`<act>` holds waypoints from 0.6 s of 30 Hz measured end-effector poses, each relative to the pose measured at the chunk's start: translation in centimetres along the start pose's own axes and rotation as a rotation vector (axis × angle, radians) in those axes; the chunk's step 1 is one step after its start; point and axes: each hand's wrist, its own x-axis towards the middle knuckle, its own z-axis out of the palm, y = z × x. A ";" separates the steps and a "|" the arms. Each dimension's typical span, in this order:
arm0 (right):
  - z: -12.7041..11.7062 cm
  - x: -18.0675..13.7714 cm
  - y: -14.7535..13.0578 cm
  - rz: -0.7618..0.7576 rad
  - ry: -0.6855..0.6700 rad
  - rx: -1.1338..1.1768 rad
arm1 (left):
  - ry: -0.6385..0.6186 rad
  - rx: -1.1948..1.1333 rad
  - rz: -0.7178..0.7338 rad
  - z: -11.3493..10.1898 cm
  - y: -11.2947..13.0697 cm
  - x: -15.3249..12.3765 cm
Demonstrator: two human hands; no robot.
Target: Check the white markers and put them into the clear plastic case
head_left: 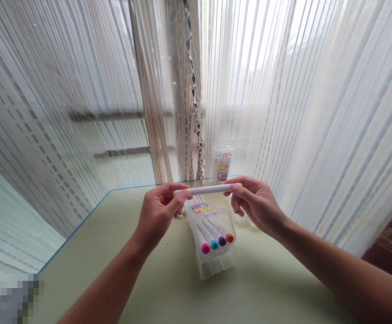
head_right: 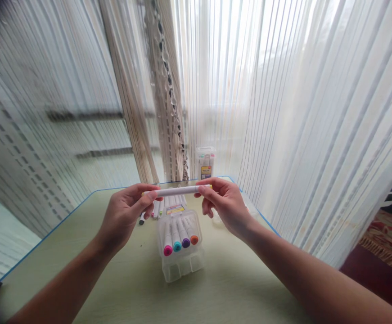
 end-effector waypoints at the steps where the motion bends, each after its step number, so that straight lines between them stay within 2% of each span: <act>1: 0.0 0.0 0.1 -0.002 -0.008 -0.009 | -0.006 0.021 -0.003 0.0 0.1 0.0; 18: 0.0 -0.1 0.2 -0.003 -0.025 -0.015 | -0.051 0.036 0.024 -0.1 0.0 -0.1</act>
